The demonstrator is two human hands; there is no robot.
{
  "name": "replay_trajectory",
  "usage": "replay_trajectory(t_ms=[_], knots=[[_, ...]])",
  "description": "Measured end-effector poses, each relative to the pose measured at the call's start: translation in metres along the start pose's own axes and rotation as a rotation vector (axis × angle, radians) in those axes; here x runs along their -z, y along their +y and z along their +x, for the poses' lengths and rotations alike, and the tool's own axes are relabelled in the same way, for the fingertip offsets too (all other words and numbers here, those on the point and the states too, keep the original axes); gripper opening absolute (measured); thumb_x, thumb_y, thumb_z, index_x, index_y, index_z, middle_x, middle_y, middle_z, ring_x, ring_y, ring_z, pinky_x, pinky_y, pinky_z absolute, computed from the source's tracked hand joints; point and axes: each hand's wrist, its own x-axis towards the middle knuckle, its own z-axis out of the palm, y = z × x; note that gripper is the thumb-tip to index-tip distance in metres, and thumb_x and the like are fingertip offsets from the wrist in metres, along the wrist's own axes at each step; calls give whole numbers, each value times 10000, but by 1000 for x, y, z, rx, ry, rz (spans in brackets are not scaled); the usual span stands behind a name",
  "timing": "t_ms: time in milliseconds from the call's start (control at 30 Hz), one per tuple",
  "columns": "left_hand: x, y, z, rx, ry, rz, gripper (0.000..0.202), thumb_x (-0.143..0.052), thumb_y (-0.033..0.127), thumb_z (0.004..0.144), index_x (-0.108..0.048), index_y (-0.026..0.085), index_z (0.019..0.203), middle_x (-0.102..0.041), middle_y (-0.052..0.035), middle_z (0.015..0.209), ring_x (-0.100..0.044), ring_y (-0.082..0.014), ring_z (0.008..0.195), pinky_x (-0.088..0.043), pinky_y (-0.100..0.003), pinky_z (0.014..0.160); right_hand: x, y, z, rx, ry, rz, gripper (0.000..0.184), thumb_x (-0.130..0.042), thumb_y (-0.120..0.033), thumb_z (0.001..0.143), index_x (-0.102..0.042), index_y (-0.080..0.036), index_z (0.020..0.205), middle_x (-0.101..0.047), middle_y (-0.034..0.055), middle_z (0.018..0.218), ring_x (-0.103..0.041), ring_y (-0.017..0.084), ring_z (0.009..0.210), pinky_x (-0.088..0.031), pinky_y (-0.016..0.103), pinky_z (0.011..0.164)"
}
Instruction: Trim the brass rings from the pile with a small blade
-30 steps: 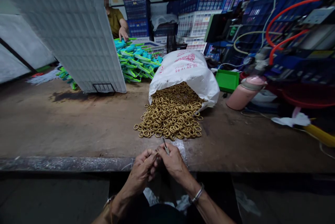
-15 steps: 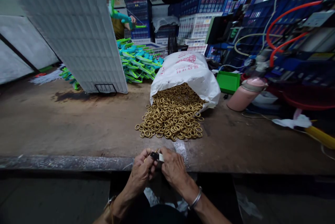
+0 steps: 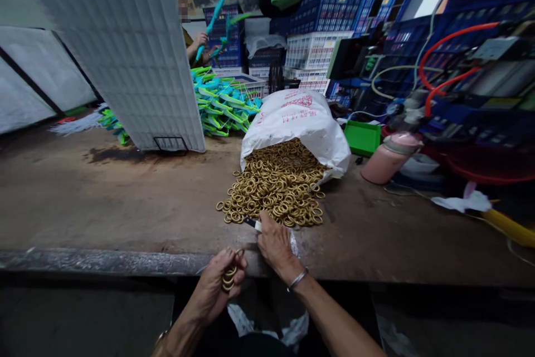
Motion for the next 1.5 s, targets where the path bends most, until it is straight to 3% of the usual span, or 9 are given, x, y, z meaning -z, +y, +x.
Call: replay_trajectory(t_ms=[133,300,533,767,900,1100,1300,1500], knots=[[6,-1,3,-16,0,-20,233,-591,348,730,-504,132,736,-594,-59,746,-497,-79,513,-315,-151,357,-4,-9,17,-3,-23,-88,287,-419,-108,733,-449,-193,1005,-631,42,785,-579,160,674,-261,241,539],[10,3,3,24,-30,-115,179,-566,315,739,-526,152,802,-569,-32,677,-508,-98,524,-326,-152,358,-9,-9,22,-32,-70,-164,224,-426,-104,746,-476,-189,947,-638,50,734,-583,151,631,-240,235,521],[15,3,10,80,-17,-250,245,-606,321,703,-503,118,613,-548,-43,701,-517,-94,574,-326,-153,398,-8,9,5,54,-8,16,182,-404,-124,740,-545,-195,832,-628,24,746,-548,125,648,-258,225,551],[7,2,17,21,76,-54,246,-639,331,679,-482,142,694,-509,13,621,-458,-58,482,-286,-137,368,-15,22,-4,17,15,395,229,-372,-282,800,-554,-181,705,-550,-1,616,-461,115,570,-303,208,544],[-1,0,24,-98,114,178,307,-625,413,668,-490,148,745,-471,46,562,-400,-41,419,-290,-136,346,-11,19,-8,-19,-22,581,314,-362,-389,809,-516,-174,639,-465,-29,546,-398,101,526,-299,201,508],[-11,-1,36,-187,217,462,381,-598,447,661,-504,166,902,-435,85,488,-359,-47,360,-286,-151,332,-6,11,-18,-1,-83,764,341,-364,-414,817,-500,-169,623,-431,-36,556,-379,96,540,-303,202,510],[-15,1,39,-248,149,506,260,-581,409,687,-521,156,692,-467,62,492,-342,-35,371,-277,-157,374,-5,5,-23,-43,-190,893,388,-372,-466,802,-481,-175,570,-435,-26,523,-394,103,525,-317,209,491],[-13,0,38,-201,154,536,288,-592,407,675,-452,170,588,-402,81,436,-312,-38,364,-271,-162,382,-4,3,-23,-60,-139,868,333,-387,-424,793,-472,-182,581,-439,-26,555,-380,102,537,-319,216,508]])
